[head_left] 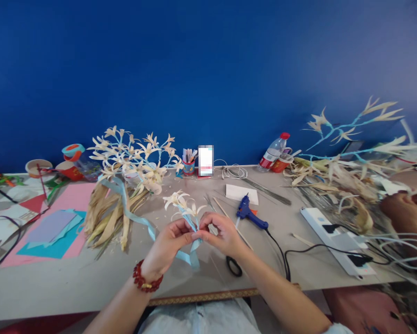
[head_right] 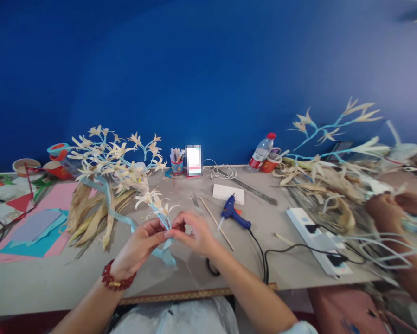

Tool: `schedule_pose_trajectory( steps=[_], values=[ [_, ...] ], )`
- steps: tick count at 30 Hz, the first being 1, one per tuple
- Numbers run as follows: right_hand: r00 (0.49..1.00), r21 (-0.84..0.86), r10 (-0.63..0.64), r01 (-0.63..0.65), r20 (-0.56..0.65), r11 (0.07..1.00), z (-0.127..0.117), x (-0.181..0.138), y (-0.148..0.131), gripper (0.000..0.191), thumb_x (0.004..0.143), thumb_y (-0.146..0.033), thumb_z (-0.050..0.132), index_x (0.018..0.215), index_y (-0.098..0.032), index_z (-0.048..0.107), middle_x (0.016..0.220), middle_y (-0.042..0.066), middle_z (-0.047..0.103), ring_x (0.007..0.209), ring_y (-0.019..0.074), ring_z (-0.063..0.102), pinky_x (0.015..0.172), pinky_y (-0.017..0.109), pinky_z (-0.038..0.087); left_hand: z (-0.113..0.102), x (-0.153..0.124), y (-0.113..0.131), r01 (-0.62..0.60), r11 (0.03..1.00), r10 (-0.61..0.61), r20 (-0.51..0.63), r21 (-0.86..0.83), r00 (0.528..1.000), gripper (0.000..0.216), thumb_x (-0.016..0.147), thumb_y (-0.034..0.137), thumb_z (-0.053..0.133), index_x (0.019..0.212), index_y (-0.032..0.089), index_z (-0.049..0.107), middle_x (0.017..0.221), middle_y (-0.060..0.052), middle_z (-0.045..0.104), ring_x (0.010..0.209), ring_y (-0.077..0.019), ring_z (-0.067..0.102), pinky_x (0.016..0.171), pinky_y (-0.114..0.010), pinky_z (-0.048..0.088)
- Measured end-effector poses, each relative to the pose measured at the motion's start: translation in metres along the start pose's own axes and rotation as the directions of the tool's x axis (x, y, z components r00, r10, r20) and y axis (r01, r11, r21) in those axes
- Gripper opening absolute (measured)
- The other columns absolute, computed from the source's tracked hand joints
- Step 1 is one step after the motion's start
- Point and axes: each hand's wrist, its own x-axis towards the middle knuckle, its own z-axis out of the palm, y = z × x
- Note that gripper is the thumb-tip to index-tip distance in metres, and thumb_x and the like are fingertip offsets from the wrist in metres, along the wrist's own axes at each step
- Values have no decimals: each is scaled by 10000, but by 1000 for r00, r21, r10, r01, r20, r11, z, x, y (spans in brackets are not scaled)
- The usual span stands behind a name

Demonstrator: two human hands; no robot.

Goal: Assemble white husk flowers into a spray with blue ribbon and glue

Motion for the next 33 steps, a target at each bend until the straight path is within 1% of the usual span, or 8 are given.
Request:
schedule_pose_trajectory(
  steps=[5,13,21,24,29,33],
  values=[
    [1000,-6,-6,6,16,1000,-1,1,2,223,864,-383,639,763,-197,567,688,2,578,624,134,538,598,257,441,0,0,0,14,1000,-14,-19,-3,1000,155,689,259,801,780,166,715,762,-8,709,708,-127,599,664,-220,426],
    [1000,9,-27,27,-13,1000,1,2,6,207,857,-365,652,767,-199,569,685,-1,577,618,134,538,593,254,432,-1,2,0,15,1000,-15,-5,-11,1000,164,690,267,800,801,169,729,764,-10,711,714,-127,601,673,-220,431],
    [1000,13,-20,20,3,1000,2,3,8,200,859,-363,647,774,-199,569,693,4,582,626,139,539,601,259,434,-4,3,-1,1,1000,-1,-3,-27,1000,138,696,248,797,781,168,725,741,-2,696,693,-114,586,658,-211,429],
    [1000,14,-19,19,2,1000,2,3,9,180,855,-331,656,774,-196,568,697,4,582,631,136,537,607,256,429,-5,4,-2,1,1000,-1,10,-26,1000,129,714,238,786,800,166,723,759,-2,694,702,-106,582,662,-201,427],
    [999,18,-37,38,-6,999,2,4,8,171,856,-317,658,780,-192,570,698,-2,572,628,129,528,607,249,423,-4,5,-1,13,999,-13,-3,-31,1000,145,697,232,802,779,154,712,728,8,670,680,-89,557,653,-189,417],
    [999,7,-47,47,-11,999,1,3,7,183,858,-331,655,774,-195,566,689,-6,566,623,128,526,603,249,421,-2,4,2,12,999,-12,5,-32,1000,173,685,248,810,788,146,716,736,-2,669,692,-97,558,667,-198,422]
  ],
)
